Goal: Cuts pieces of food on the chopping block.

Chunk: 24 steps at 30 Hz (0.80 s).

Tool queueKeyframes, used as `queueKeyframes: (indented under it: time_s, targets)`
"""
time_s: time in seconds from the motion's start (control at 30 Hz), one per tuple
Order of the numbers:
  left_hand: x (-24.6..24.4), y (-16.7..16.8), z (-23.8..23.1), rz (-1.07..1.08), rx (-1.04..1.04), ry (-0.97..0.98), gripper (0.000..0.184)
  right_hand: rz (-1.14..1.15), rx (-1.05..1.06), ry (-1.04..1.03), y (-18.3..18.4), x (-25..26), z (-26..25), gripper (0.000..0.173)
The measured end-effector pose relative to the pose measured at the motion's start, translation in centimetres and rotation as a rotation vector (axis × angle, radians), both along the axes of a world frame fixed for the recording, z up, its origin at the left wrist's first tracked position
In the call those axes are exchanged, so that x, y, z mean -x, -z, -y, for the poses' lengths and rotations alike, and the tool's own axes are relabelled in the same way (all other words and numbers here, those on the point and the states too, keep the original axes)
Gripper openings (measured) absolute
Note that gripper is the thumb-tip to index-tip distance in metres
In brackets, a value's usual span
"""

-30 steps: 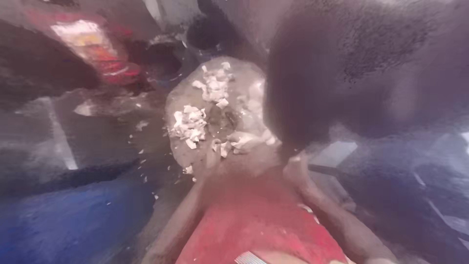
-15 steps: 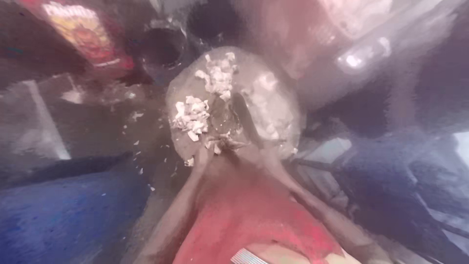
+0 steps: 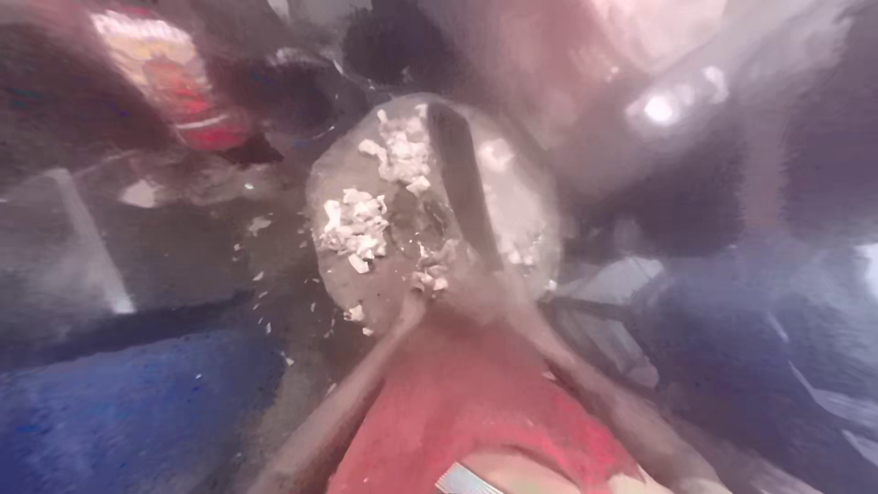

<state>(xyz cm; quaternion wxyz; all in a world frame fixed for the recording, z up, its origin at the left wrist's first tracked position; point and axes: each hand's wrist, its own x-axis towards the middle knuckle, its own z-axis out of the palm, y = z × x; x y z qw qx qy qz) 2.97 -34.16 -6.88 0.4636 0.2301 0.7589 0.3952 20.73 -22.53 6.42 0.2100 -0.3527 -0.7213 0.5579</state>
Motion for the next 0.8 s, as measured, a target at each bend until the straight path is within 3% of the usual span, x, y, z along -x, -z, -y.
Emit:
queueKeyframes:
  time_s: [0.03,0.1,0.17,0.23,0.3,0.4,0.47,0.57,0.67,0.8]
  targets:
    - [-0.1,0.7,0.1,-0.019,-0.044,0.021,0.039,-0.043,-0.024,-0.012,-0.1,0.4,0.7,0.064]
    - [-0.2,0.9,0.2,-0.069,-0.044,0.025,0.039,0.076,-0.088,-0.057,3.5,0.3,2.0,0.053]
    - [0.3,0.9,0.2,-0.102,0.020,0.032,0.041,0.399,0.071,-0.167,8.6,-0.3,2.2,0.051]
    - [1.0,1.5,0.9,-0.117,0.000,0.043,0.037,0.575,0.239,-0.201,11.7,-1.2,1.7,0.057]
    - [2.0,1.6,2.5,-0.134,-0.014,0.064,0.038,0.646,0.213,-0.183,10.7,-1.4,1.4,0.056]
    - [3.6,0.1,4.6,-0.290,0.063,0.138,0.037,0.673,0.002,-0.143,7.7,-2.0,1.7,0.053]
    - [4.0,-1.5,5.6,-0.368,0.066,0.123,0.038,0.584,0.055,-0.146,7.1,-2.9,2.3,0.052]
    - [4.1,-2.9,5.8,-0.360,0.002,0.067,0.039,0.536,0.192,-0.229,9.5,-4.2,2.2,0.052]
    - [3.4,-2.1,5.5,-0.316,-0.029,0.027,0.032,0.622,0.163,-0.271,11.3,-4.4,2.0,0.056]
    - [3.3,0.6,5.7,-0.413,0.141,-0.021,0.041,0.717,0.045,-0.365,6.0,-1.7,3.3,0.057]
